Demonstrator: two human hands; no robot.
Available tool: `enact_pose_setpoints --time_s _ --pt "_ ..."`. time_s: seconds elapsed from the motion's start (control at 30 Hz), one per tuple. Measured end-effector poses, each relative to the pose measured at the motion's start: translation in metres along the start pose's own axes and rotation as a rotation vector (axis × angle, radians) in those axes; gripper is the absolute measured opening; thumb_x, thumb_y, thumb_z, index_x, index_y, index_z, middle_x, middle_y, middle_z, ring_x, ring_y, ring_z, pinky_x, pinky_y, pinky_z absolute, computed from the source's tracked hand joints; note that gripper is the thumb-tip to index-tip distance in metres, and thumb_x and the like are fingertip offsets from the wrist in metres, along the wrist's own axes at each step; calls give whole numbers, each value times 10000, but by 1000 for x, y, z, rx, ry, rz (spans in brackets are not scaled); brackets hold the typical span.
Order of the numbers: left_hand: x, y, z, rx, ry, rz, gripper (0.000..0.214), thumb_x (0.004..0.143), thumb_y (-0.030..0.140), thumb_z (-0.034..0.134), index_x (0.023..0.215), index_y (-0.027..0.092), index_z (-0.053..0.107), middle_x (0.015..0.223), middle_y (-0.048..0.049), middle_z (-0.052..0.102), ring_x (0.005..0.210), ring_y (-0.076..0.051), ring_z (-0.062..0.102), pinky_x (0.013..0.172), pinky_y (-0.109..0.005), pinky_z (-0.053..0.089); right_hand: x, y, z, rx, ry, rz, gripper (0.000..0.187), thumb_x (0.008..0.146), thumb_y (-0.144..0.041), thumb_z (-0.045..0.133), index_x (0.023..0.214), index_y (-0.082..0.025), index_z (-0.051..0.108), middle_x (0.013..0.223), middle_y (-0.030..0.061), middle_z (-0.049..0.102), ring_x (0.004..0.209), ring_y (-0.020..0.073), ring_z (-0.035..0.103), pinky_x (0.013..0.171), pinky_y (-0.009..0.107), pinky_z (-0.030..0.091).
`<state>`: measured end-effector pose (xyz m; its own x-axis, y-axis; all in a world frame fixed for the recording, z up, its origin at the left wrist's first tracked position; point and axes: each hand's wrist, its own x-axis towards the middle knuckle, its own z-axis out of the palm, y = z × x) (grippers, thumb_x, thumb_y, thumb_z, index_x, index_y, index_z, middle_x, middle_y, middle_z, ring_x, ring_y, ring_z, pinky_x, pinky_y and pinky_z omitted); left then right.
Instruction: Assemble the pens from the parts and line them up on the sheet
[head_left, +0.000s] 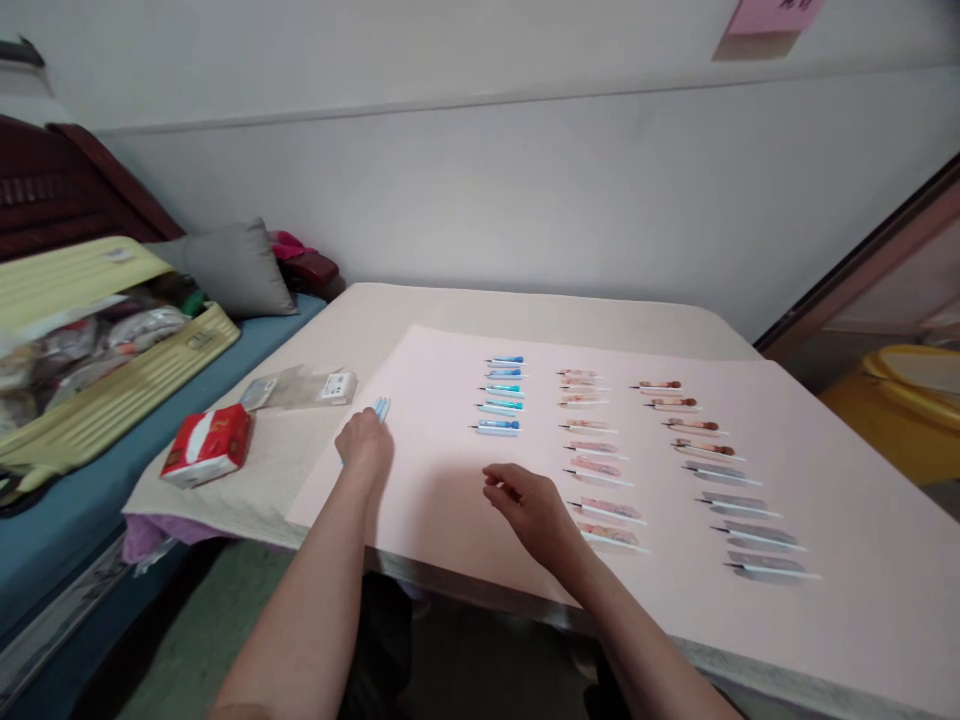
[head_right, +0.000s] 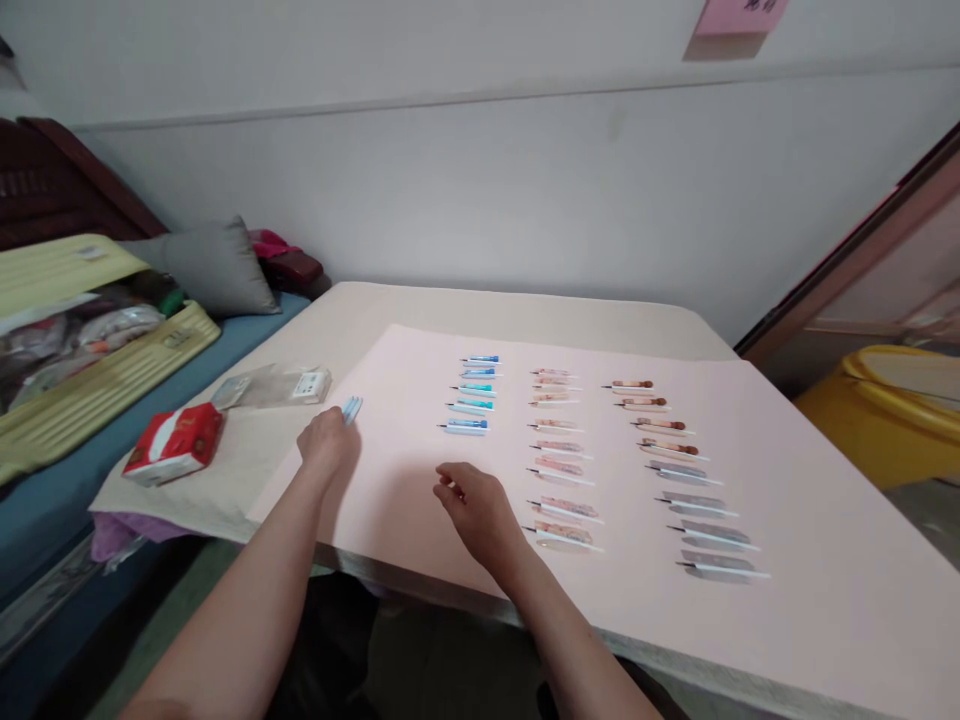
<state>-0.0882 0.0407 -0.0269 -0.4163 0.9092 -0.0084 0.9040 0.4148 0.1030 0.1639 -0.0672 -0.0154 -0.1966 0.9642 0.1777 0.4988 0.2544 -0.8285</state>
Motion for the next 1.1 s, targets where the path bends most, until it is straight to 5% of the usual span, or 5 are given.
enact_pose_setpoints --time_s 0.37,0.6,0.8,1.1 --pt "-2 3 2 -37 15 20 246 836 213 403 971 139 595 964 -193 641 934 -306 610 715 -367 434 2 3 -7 24 47 24 201 816 -254 530 961 -201 658 850 40 709 736 167 658 686 290 500" --pt "-37 51 0 -177 -80 279 200 826 208 422 871 203 617 892 -116 656 838 -248 611 678 -323 407 6 11 -18 45 104 91 209 815 -283 536 956 -190 659 765 29 694 688 166 654 657 286 497" --pt "-78 81 -12 -559 -116 476 128 766 195 479 700 214 586 664 -21 603 652 -169 545 597 -269 363 7 18 -14 6 120 62 229 843 -333 515 952 -196 663 855 48 699 718 176 655 670 295 499" --pt "-46 66 -13 -1348 -266 90 101 639 266 614 637 183 557 529 32 501 488 -97 459 491 -226 366 40 22 -31 -193 197 79 261 832 -366 491 904 -185 664 745 37 686 676 177 627 640 290 460"
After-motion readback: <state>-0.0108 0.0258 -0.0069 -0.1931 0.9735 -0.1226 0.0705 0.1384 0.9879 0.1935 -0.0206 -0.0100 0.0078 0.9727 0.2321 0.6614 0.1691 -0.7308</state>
